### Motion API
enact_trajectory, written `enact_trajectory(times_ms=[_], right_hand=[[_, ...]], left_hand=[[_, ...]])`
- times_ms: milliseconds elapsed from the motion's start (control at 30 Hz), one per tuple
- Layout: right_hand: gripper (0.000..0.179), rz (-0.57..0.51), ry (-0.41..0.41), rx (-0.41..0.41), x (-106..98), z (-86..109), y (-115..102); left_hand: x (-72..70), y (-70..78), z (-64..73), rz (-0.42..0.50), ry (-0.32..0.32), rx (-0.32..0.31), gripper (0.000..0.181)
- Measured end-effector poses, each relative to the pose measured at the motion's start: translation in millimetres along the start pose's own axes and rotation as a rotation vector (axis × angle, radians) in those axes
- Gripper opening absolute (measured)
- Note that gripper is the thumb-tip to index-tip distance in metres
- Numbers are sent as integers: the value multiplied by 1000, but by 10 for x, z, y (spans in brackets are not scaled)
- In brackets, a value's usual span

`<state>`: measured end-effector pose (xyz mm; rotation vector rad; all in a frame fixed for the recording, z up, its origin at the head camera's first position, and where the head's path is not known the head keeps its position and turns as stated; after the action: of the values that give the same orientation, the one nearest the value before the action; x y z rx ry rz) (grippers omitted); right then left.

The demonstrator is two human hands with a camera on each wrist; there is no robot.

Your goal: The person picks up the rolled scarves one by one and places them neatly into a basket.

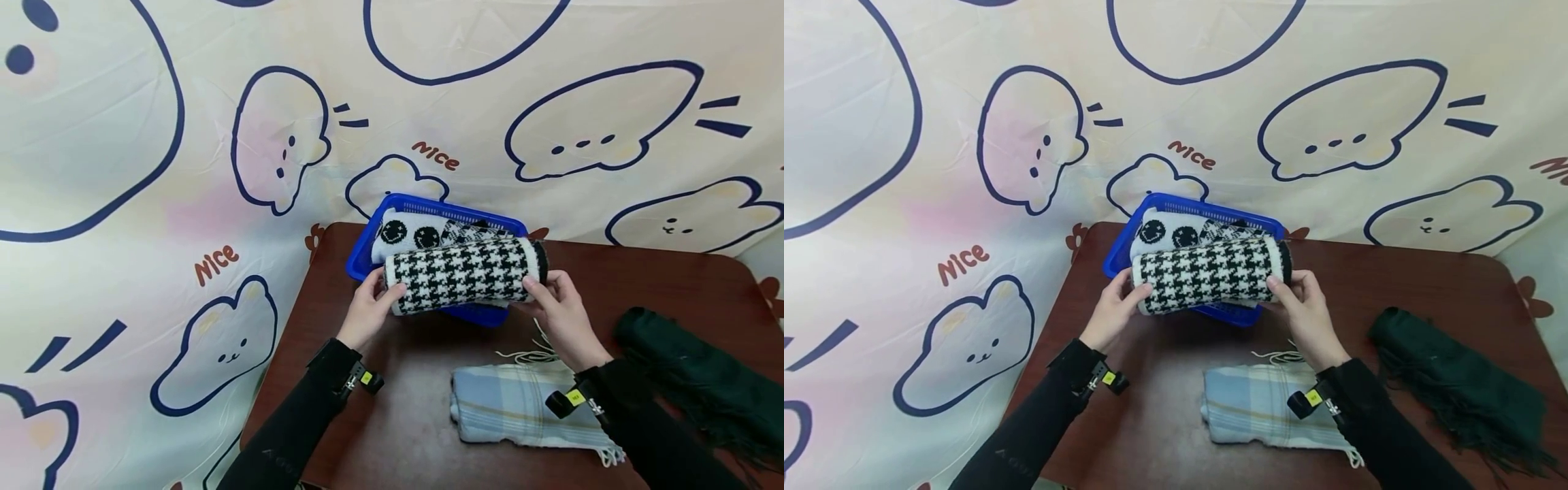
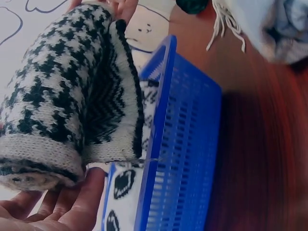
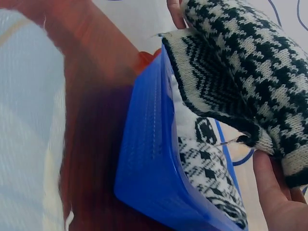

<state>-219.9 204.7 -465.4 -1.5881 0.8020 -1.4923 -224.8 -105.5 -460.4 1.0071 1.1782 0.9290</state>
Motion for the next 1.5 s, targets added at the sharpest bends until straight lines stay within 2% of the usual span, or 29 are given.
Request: enact_trajectory(times_ms=[167, 367, 600, 800, 967, 1133, 1367, 1500], right_hand=[[20, 7, -17, 18, 127, 0, 116], [26, -4, -45, 17, 253, -6, 212], [32, 8, -19, 29, 369, -29, 309], [40, 20, 57, 74, 435, -82, 419], [45, 26, 83, 94, 470, -104, 461], [59, 8, 103, 107, 493, -138, 498], [92, -2, 93, 195, 514, -190, 612], [92, -1, 56, 234, 533, -229, 667]], left_hand=[[-164, -62, 12, -49, 26, -35, 56], [-314, -78, -9, -76, 46, -38, 56], [-438, -126, -35, -19, 51, -61, 56], [-507, -157, -46, 65, 70, -89, 51], [-552, -158, -87, 74, 80, -98, 52], [-601, -159, -116, 60, 75, -115, 54], [-645, -211, -187, 17, 43, -156, 59], [-658, -210, -261, -41, 16, -171, 58]])
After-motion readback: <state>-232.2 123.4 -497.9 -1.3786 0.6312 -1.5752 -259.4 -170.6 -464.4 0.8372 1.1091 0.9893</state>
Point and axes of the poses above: each hand's wrist, its own z-axis away from the middle knuckle, its own x-axis out of the palm, y = z × x, the point moved 10 cm from there along -z, towards the middle knuckle, and after that the axes turned 13 degrees about -z, right-handed, at the moved point
